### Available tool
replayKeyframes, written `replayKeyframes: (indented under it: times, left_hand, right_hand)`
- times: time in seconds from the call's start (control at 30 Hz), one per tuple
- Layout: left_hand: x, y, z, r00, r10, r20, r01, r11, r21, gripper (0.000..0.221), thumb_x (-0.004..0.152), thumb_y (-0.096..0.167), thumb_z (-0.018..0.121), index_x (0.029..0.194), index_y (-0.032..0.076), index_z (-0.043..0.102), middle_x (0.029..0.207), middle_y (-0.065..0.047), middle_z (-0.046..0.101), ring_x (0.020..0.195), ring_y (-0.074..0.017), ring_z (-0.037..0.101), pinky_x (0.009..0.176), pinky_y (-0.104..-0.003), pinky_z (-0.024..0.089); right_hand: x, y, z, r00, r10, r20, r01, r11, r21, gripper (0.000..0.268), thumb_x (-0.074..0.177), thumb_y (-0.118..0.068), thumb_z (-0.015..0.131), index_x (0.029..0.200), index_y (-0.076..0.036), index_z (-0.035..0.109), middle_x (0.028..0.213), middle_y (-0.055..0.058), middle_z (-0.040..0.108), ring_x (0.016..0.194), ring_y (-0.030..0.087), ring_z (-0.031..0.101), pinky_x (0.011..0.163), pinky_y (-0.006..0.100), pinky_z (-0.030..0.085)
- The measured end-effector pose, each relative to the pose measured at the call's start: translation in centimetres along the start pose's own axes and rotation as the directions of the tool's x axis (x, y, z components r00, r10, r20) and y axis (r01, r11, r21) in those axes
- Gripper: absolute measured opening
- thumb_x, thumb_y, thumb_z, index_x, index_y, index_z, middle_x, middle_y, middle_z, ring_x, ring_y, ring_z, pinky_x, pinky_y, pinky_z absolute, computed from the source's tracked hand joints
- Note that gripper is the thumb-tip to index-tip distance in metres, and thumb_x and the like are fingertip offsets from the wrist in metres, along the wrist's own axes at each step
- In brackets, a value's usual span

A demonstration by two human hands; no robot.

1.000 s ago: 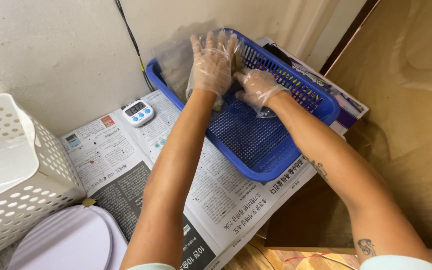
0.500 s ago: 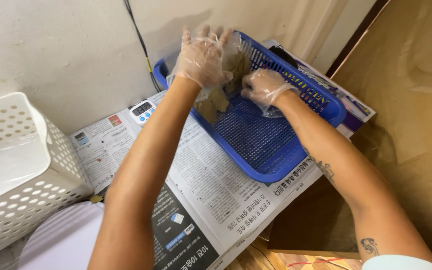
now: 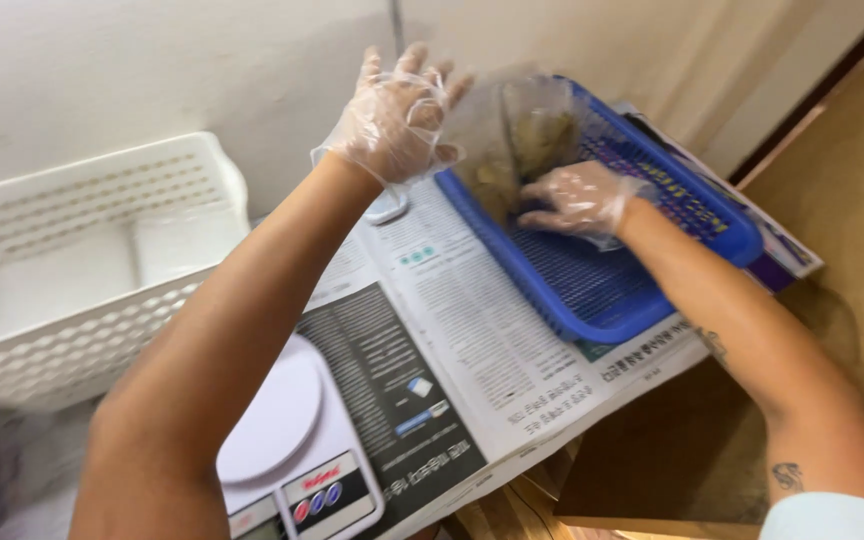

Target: The person, wearing gloves, takes dried leaves from a bowl, places them on a scale to weigh them, and then puts them into small plastic bags.

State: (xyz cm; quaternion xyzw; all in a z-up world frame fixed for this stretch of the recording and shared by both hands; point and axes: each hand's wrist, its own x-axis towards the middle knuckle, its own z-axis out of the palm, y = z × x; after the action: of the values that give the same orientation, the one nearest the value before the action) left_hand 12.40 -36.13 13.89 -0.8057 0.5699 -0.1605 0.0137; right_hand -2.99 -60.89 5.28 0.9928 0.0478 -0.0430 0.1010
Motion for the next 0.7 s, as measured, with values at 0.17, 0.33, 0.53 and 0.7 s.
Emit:
replayKeyframes:
  times: [0.17,0.33,0.53,0.7]
  left_hand:
    - [-9.0,-2.6,-3.8,0.998,-0.051,0.034,0.051,0.999,0.001,0.081,0.093,0.051,0.061,0.159,0.017,0.028,0.162,-0.013,0.033,0.150,-0.0401,0.021,0.113,-0.073,0.016]
    - [-18.9,-6.2,-7.4,0.946,-0.267,0.182,0.300,0.936,-0.185,0.075,0.098,0.051,0.053,0.161,0.023,0.024,0.166,-0.009,0.027,0.152,-0.0368,0.019,0.118,-0.064,0.009]
    - [-29.0,-13.8,-4.5,0.794,-0.555,0.248,0.593,0.798,-0.110,0.084,0.094,0.066,0.052,0.158,0.014,0.036,0.150,-0.017,0.049,0.139,-0.0365,0.044,0.114,-0.045,0.032]
    - [-33.4,-18.4,-0.8,0.601,-0.699,0.389,0.654,0.709,0.264,0.094,0.091,0.086,0.038,0.141,0.009,0.058,0.148,-0.014,0.057,0.142,-0.0345,0.046,0.119,-0.045,0.026]
  right_hand:
    - [0.4,1.3,-0.4,0.964,-0.147,-0.223,0.067,0.941,-0.332,0.044,0.100,-0.058,0.048,0.084,-0.020,0.065,0.080,0.005,0.071,0.085,0.032,0.072,0.063,0.046,0.055]
    - [0.5,0.4,-4.2,0.887,-0.194,-0.420,0.020,0.923,-0.384,0.033,0.106,-0.048,0.051,0.084,-0.026,0.062,0.084,0.000,0.069,0.079,0.028,0.069,0.058,0.043,0.053]
    - [1.0,-7.8,-11.1,0.724,-0.192,-0.662,-0.243,0.828,-0.506,0.023,0.116,-0.043,0.061,0.102,-0.033,0.076,0.095,-0.013,0.076,0.087,0.009,0.074,0.072,0.023,0.057]
    - [2.5,-21.2,-17.7,0.691,-0.319,-0.649,0.196,0.946,-0.257,0.024,0.107,-0.022,0.067,0.130,-0.013,0.069,0.088,0.004,0.077,0.080,0.024,0.071,0.058,0.033,0.060]
